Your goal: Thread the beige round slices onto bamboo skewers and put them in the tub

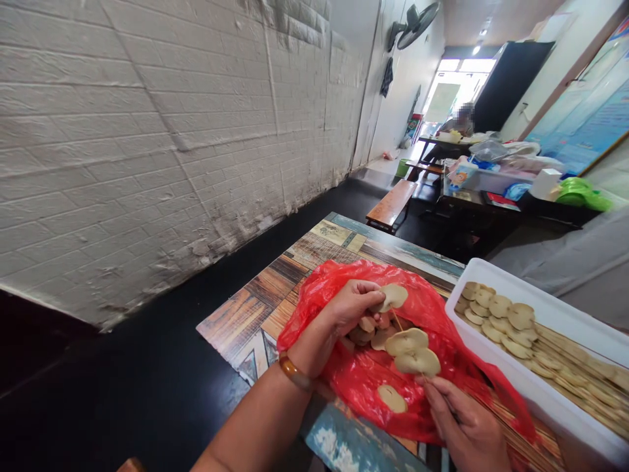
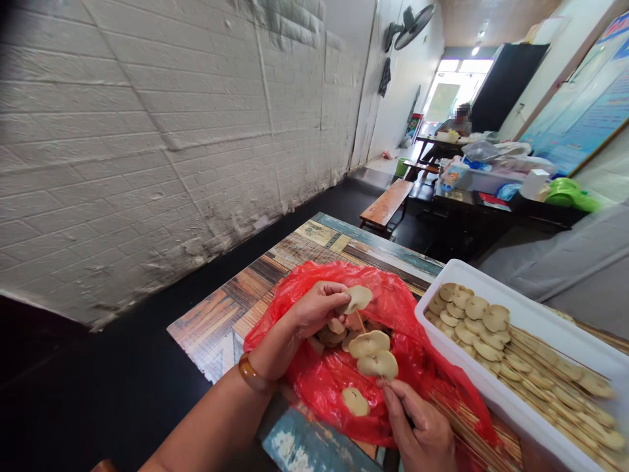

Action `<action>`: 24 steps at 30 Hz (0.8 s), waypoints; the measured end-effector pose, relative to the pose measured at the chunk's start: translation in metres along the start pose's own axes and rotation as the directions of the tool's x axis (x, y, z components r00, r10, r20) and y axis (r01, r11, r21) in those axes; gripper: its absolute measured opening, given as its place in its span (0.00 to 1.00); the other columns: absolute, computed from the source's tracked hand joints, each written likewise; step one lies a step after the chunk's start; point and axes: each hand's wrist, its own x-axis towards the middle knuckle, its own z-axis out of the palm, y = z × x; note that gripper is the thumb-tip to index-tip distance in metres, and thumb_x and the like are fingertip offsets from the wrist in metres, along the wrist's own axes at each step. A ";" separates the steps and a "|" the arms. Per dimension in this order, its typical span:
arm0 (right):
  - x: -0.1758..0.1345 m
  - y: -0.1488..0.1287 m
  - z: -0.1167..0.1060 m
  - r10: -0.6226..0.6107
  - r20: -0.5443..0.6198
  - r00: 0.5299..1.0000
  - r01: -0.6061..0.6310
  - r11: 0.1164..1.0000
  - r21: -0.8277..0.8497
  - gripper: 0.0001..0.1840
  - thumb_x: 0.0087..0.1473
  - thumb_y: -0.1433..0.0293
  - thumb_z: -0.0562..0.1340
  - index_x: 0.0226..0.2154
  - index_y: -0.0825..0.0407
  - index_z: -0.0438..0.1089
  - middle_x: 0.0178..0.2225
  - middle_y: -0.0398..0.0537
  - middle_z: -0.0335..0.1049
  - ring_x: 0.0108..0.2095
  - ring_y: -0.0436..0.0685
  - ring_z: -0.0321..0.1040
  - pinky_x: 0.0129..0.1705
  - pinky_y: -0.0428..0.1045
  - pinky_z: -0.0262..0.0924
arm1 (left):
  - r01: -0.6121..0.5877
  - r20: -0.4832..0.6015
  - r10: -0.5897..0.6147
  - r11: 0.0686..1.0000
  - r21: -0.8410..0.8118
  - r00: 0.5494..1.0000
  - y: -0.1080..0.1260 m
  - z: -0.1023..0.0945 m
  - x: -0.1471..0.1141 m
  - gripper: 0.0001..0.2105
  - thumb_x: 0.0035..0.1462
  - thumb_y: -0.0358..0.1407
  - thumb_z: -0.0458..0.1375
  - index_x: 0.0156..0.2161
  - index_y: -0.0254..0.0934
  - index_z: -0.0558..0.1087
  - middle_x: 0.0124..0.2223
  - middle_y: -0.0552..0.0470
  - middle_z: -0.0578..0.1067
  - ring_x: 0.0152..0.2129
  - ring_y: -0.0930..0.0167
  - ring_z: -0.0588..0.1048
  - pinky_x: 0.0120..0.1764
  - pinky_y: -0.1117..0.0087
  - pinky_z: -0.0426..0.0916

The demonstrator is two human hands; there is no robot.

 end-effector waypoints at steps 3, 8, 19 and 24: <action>0.000 0.002 0.000 -0.014 0.021 1.000 0.014 1.000 -0.003 0.19 0.58 0.58 0.55 0.34 0.51 0.77 0.32 0.49 0.79 0.32 0.56 0.77 0.36 0.44 0.71 | 0.008 0.030 -0.009 1.000 0.015 0.999 0.000 0.000 -0.001 0.12 0.40 0.40 0.64 0.23 0.32 0.70 0.18 0.55 0.69 0.13 0.79 0.66 0.19 0.78 0.60; 0.000 0.003 0.002 -0.035 0.020 0.999 0.035 0.999 -0.011 0.19 0.58 0.58 0.55 0.34 0.52 0.76 0.32 0.49 0.79 0.32 0.55 0.77 0.37 0.43 0.70 | -0.021 0.071 0.016 0.997 0.076 0.997 -0.001 0.000 -0.001 0.13 0.43 0.42 0.63 0.23 0.32 0.71 0.18 0.54 0.70 0.14 0.78 0.67 0.20 0.78 0.60; -0.001 -0.008 0.004 0.109 -0.020 0.994 -0.107 0.991 0.085 0.20 0.56 0.54 0.55 0.33 0.50 0.76 0.30 0.46 0.78 0.31 0.54 0.75 0.37 0.42 0.68 | -0.135 0.049 0.128 0.973 0.185 0.991 0.004 0.005 -0.005 0.14 0.46 0.43 0.61 0.23 0.32 0.71 0.19 0.54 0.69 0.15 0.78 0.64 0.20 0.78 0.57; 0.000 -0.010 0.003 0.104 -0.014 0.994 -0.102 0.989 0.110 0.20 0.54 0.53 0.57 0.32 0.50 0.76 0.30 0.46 0.78 0.31 0.55 0.75 0.35 0.43 0.68 | -0.146 0.046 0.139 0.955 0.258 0.989 0.006 0.005 -0.006 0.12 0.47 0.41 0.59 0.24 0.31 0.72 0.20 0.54 0.69 0.16 0.78 0.64 0.21 0.78 0.57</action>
